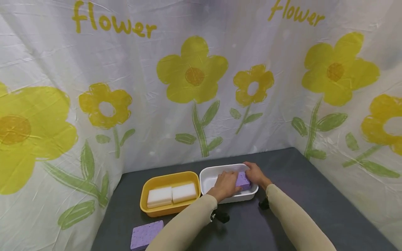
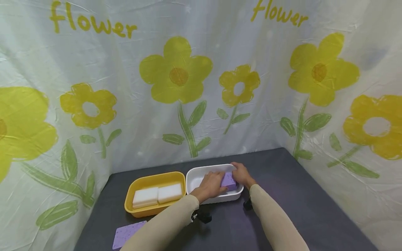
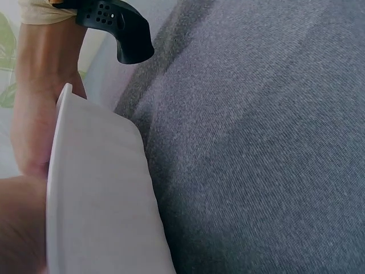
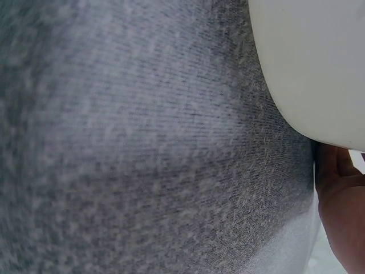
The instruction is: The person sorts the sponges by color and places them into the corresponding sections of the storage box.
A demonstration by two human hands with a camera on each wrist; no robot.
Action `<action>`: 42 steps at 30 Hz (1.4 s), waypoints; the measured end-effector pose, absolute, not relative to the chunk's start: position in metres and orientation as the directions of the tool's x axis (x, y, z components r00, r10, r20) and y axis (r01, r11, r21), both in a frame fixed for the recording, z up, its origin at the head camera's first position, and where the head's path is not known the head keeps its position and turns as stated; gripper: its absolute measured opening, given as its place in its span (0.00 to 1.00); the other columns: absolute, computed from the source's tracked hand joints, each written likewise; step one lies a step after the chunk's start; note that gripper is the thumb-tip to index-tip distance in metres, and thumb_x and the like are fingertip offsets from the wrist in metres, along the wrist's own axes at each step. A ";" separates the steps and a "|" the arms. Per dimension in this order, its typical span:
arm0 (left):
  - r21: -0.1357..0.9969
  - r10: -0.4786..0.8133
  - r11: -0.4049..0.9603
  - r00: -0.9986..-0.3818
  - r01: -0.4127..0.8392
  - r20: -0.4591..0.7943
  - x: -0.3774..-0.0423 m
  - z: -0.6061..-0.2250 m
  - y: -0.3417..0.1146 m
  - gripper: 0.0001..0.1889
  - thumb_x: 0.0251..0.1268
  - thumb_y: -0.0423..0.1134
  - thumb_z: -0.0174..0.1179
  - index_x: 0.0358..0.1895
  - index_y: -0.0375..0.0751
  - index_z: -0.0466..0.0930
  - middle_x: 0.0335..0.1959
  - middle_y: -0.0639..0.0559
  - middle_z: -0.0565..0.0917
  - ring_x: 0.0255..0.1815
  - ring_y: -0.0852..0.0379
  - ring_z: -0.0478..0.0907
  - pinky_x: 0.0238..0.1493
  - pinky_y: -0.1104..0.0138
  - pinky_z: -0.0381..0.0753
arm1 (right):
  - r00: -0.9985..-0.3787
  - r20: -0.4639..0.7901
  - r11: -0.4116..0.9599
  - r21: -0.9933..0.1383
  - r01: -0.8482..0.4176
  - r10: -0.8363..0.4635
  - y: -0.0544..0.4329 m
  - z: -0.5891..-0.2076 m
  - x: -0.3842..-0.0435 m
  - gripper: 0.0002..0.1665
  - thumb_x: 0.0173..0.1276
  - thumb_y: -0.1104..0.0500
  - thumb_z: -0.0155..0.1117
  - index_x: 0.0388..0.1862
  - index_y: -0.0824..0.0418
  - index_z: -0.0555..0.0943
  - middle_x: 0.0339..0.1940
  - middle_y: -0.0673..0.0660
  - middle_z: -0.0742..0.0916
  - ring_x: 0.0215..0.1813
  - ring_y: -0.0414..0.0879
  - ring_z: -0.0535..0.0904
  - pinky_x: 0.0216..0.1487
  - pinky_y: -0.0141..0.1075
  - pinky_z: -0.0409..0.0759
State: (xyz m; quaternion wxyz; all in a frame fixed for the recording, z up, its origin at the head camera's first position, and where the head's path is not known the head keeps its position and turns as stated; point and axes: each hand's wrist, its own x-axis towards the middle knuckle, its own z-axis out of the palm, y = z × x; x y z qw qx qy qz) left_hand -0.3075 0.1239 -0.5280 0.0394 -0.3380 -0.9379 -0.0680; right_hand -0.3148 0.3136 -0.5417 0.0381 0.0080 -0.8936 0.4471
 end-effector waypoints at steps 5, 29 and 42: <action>0.129 0.642 0.737 -0.747 0.663 0.172 -0.308 -0.529 0.113 0.34 0.70 0.61 0.73 0.70 0.44 0.80 0.63 0.49 0.87 0.57 0.46 0.84 0.57 0.53 0.84 | -0.997 0.066 0.606 -0.795 -0.032 0.034 0.313 -0.544 -0.315 0.27 0.67 0.74 0.50 0.63 0.73 0.82 0.50 0.67 0.90 0.48 0.52 0.82 0.53 0.42 0.80; 0.147 0.752 0.569 -0.585 0.809 0.304 -0.281 -0.505 0.039 0.33 0.69 0.53 0.76 0.71 0.40 0.81 0.66 0.47 0.88 0.66 0.50 0.86 0.67 0.59 0.85 | -0.999 0.028 0.590 -0.807 -0.010 0.021 0.314 -0.541 -0.313 0.29 0.69 0.73 0.47 0.68 0.74 0.80 0.58 0.71 0.89 0.57 0.58 0.85 0.63 0.55 0.83; -0.015 0.832 0.534 -0.522 0.845 0.188 -0.259 -0.485 -0.020 0.37 0.68 0.57 0.76 0.73 0.40 0.79 0.67 0.49 0.88 0.64 0.51 0.87 0.60 0.58 0.88 | -0.999 0.005 0.596 -0.802 0.016 0.034 0.315 -0.544 -0.316 0.31 0.71 0.72 0.46 0.71 0.73 0.79 0.64 0.71 0.87 0.65 0.63 0.84 0.70 0.61 0.79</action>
